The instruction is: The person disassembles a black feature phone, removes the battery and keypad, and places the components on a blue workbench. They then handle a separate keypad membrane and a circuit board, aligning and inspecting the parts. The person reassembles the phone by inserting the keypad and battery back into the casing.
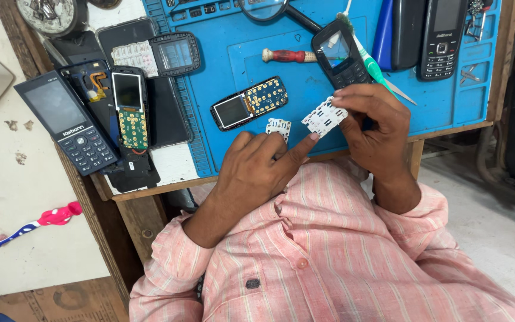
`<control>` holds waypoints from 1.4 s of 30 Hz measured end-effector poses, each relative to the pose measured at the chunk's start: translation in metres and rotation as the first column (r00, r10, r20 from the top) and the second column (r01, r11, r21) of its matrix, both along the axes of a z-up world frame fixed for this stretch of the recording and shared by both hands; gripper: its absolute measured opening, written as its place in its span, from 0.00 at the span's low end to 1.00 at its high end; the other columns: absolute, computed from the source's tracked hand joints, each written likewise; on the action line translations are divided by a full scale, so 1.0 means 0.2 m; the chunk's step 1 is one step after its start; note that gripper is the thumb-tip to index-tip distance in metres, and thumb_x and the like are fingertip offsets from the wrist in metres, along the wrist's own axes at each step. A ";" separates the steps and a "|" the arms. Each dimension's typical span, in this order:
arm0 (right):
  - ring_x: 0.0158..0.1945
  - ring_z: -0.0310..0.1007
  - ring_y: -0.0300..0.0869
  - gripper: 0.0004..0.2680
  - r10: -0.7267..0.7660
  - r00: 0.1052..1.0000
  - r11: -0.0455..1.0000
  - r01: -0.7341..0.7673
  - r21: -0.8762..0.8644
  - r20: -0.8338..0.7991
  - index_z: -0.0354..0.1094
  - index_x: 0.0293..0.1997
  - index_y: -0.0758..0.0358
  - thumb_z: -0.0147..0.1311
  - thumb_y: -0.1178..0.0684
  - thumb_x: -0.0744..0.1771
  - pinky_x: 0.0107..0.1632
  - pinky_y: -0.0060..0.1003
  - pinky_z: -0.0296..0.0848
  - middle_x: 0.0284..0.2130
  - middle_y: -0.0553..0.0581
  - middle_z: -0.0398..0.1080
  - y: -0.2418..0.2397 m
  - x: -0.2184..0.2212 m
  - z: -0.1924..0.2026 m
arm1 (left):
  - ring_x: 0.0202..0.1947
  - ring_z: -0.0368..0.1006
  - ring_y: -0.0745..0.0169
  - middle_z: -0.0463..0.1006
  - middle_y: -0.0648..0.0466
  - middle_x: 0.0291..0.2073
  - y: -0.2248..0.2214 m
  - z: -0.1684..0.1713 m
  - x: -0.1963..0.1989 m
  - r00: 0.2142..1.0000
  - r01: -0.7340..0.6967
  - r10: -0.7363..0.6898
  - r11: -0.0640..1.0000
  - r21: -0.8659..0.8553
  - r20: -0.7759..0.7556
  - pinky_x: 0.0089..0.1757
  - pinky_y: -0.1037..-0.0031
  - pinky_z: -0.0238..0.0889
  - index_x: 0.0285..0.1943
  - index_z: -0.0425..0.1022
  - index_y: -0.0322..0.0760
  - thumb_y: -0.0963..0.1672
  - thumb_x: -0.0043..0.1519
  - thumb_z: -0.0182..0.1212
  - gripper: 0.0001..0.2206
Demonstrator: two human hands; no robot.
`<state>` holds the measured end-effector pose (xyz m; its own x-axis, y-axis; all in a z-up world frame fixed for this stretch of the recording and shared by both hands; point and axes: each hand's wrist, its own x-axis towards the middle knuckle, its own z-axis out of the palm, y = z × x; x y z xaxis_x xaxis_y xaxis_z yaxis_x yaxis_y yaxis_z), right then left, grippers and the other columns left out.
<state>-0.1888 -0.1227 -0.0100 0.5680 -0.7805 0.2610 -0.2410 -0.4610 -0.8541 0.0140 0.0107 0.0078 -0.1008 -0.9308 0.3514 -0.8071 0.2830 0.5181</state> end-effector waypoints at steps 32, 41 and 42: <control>0.37 0.71 0.43 0.11 -0.061 0.998 0.728 0.035 -0.685 -0.013 0.73 0.43 0.55 0.73 0.60 0.62 0.39 0.39 0.66 0.41 0.52 0.66 0.11 0.00 0.00 | 0.31 0.78 0.75 0.82 0.53 0.31 0.00 -0.12 -0.09 0.130 0.273 0.330 0.895 0.354 -0.935 0.31 0.84 0.69 0.47 0.77 0.27 0.41 0.66 0.65 0.07; 0.38 0.72 0.43 0.10 -0.050 0.999 0.751 0.025 -0.660 -0.019 0.73 0.41 0.56 0.72 0.62 0.63 0.39 0.38 0.69 0.42 0.53 0.70 0.11 0.01 0.01 | 0.28 0.76 0.77 0.81 0.55 0.29 0.00 -0.10 -0.08 0.173 0.263 0.330 0.893 0.366 -0.928 0.28 0.84 0.68 0.46 0.76 0.29 0.41 0.65 0.65 0.07; 0.38 0.73 0.43 0.10 -0.046 0.999 0.757 0.021 -0.653 -0.021 0.72 0.41 0.56 0.72 0.62 0.63 0.39 0.38 0.69 0.43 0.53 0.71 0.11 0.02 0.02 | 0.28 0.76 0.77 0.81 0.55 0.29 0.00 -0.10 -0.08 0.176 0.262 0.333 0.891 0.370 -0.926 0.28 0.84 0.67 0.45 0.76 0.29 0.41 0.65 0.66 0.07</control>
<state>-0.1855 -0.1009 -0.0064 0.5626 -0.4472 0.6953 -0.2901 -0.8944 -0.3404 -0.0021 0.0108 -0.0127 0.0717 -0.9713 -0.2266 0.4242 -0.1760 0.8883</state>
